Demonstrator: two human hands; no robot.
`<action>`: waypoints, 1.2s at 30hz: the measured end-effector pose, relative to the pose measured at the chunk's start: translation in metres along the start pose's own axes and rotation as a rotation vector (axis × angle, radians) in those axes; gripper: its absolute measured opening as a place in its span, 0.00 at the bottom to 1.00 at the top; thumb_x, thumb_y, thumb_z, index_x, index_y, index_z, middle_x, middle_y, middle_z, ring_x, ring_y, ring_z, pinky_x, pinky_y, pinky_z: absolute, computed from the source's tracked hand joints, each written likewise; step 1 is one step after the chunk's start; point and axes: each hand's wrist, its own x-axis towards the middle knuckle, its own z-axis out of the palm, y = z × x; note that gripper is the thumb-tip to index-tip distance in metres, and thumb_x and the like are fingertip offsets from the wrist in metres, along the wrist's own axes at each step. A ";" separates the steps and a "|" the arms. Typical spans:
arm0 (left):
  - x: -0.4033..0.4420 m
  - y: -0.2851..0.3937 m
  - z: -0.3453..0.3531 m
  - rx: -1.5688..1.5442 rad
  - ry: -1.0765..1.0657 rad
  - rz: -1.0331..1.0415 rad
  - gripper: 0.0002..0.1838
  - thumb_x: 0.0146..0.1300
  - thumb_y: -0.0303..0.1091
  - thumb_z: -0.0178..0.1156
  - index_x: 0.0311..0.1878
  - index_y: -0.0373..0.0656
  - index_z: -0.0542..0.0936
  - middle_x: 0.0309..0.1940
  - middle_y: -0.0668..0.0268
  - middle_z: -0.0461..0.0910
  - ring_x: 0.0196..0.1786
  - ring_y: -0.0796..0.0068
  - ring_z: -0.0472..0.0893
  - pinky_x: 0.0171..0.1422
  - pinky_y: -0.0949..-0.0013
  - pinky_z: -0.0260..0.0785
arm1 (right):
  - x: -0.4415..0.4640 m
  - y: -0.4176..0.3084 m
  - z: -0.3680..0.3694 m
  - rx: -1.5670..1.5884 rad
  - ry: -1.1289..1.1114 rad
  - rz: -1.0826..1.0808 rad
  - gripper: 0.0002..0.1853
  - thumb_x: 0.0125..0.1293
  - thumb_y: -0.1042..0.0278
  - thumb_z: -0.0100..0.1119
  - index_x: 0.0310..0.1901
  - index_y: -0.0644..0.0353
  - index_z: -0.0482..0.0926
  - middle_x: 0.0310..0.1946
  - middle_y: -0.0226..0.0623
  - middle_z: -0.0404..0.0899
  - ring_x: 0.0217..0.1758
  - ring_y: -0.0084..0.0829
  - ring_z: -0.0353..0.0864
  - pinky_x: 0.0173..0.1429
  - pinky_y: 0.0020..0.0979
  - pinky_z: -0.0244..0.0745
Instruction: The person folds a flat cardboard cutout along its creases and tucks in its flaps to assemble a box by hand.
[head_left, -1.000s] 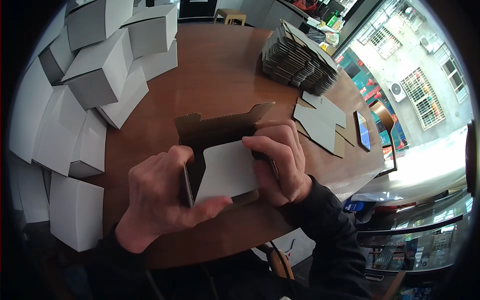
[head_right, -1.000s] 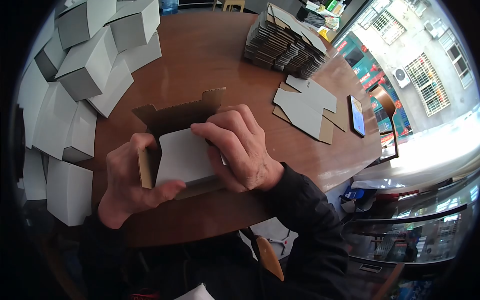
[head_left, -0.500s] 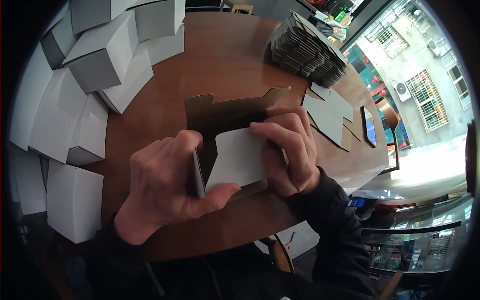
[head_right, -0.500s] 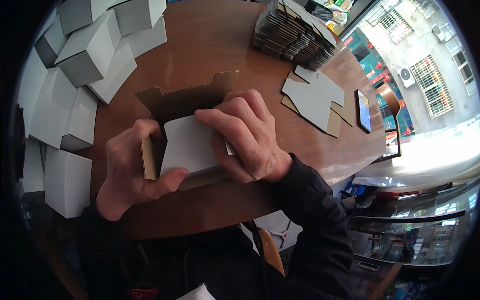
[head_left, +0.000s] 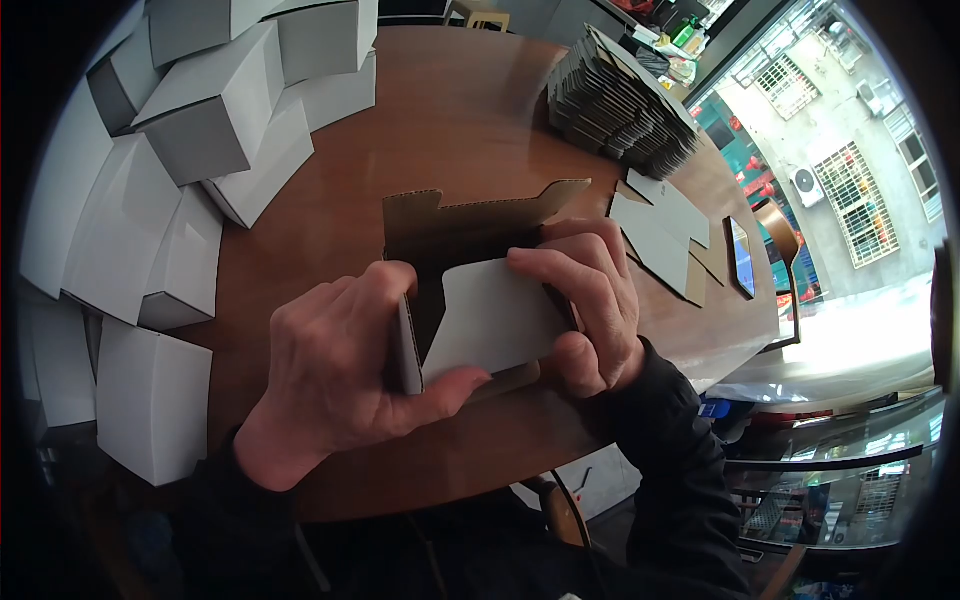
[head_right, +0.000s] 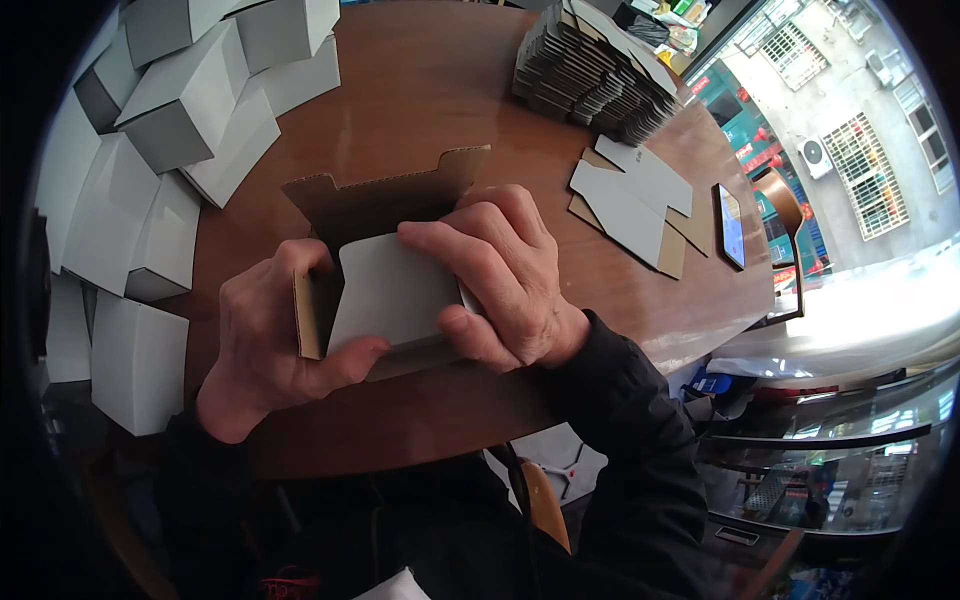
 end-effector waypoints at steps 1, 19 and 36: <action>0.000 0.000 0.000 -0.002 0.001 0.002 0.31 0.59 0.57 0.77 0.48 0.39 0.77 0.33 0.66 0.78 0.20 0.66 0.74 0.28 0.64 0.70 | 0.000 0.000 0.000 -0.001 0.000 0.001 0.27 0.77 0.49 0.50 0.58 0.67 0.84 0.41 0.41 0.79 0.45 0.41 0.74 0.52 0.40 0.75; 0.000 0.000 -0.003 0.013 -0.030 -0.006 0.31 0.57 0.56 0.77 0.47 0.40 0.77 0.31 0.65 0.79 0.22 0.65 0.75 0.31 0.64 0.72 | 0.000 -0.003 -0.001 0.010 -0.017 0.018 0.30 0.80 0.45 0.46 0.58 0.67 0.85 0.41 0.41 0.79 0.44 0.40 0.74 0.52 0.40 0.75; 0.002 0.002 -0.003 -0.004 -0.018 -0.012 0.29 0.61 0.57 0.75 0.45 0.40 0.76 0.30 0.66 0.76 0.19 0.66 0.73 0.28 0.65 0.70 | 0.000 -0.006 0.001 0.193 0.156 0.157 0.30 0.81 0.48 0.45 0.59 0.72 0.82 0.44 0.47 0.82 0.43 0.41 0.75 0.52 0.39 0.75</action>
